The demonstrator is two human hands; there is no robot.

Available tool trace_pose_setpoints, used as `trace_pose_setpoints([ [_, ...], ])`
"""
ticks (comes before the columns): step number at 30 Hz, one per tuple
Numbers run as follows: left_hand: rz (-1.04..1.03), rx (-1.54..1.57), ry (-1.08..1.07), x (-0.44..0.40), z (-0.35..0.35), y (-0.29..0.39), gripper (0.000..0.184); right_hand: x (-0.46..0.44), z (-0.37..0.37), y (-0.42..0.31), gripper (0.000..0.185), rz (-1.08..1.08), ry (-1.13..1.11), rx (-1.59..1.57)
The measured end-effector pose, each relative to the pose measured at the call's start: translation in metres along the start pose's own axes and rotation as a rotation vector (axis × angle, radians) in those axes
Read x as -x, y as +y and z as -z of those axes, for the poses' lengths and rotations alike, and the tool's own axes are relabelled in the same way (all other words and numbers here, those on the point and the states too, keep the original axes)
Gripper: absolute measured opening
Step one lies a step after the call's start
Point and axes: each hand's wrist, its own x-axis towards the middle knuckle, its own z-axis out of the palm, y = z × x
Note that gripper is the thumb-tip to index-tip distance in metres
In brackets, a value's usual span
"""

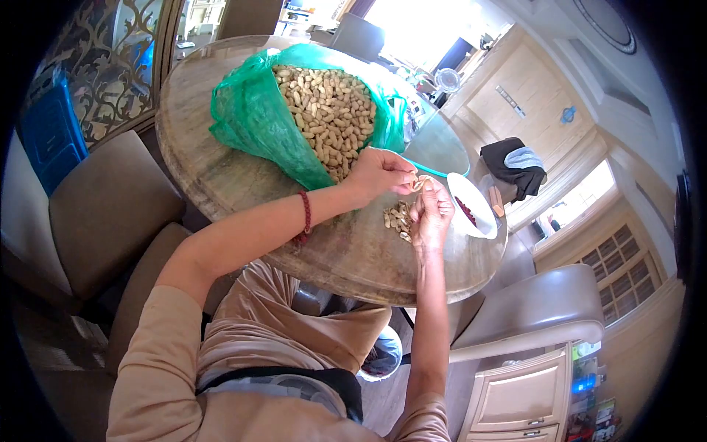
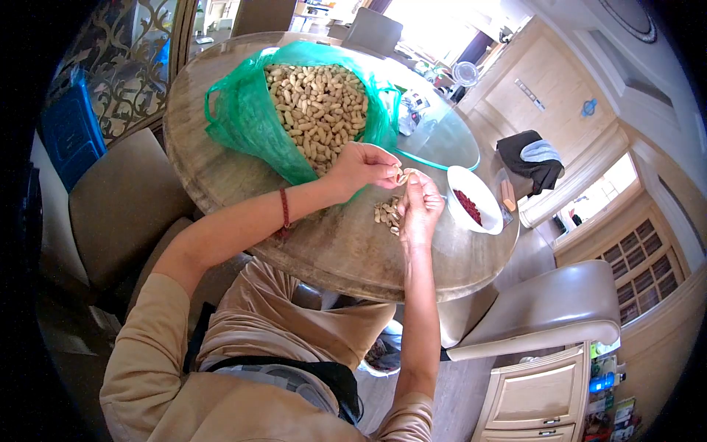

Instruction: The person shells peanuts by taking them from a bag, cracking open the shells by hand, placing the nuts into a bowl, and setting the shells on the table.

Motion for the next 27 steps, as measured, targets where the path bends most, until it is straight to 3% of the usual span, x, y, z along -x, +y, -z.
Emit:
trace_pose_setpoints([
  [3, 0.001, 0.032, -0.045, 0.000, 0.003, 0.001, 0.016, -0.001, 0.003, -0.002, 0.016, -0.052, -0.074, -0.100],
  [9, 0.062, 0.065, -0.029, -0.002, 0.003, 0.000, 0.015, 0.000, 0.004, -0.001, 0.016, -0.044, 0.086, 0.069],
  [12, 0.082, 0.068, -0.015, -0.003, 0.003, 0.001, 0.014, -0.003, 0.013, 0.001, 0.014, -0.119, 0.053, -0.098],
  [15, 0.080, 0.072, -0.046, -0.003, 0.005, 0.003, 0.014, -0.002, 0.012, 0.000, 0.013, -0.117, 0.124, 0.052],
  [18, 0.082, 0.054, -0.063, -0.003, 0.006, 0.002, 0.014, -0.001, 0.013, 0.002, 0.013, 0.082, 0.120, 0.906],
  [21, 0.088, 0.022, -0.070, -0.003, 0.006, 0.000, 0.014, 0.002, 0.011, -0.005, 0.012, 0.047, 0.162, 1.112],
  [22, 0.079, 0.013, -0.082, -0.003, 0.006, 0.000, 0.014, 0.001, 0.014, -0.001, 0.012, 0.046, 0.162, 1.113],
  [24, 0.083, -0.005, -0.077, -0.003, 0.006, -0.002, 0.014, -0.001, 0.018, 0.004, 0.012, 0.170, 0.109, 0.604],
  [27, 0.084, -0.042, -0.081, -0.003, 0.006, -0.002, 0.014, 0.004, 0.018, -0.001, 0.012, 0.146, 0.075, 0.619],
])
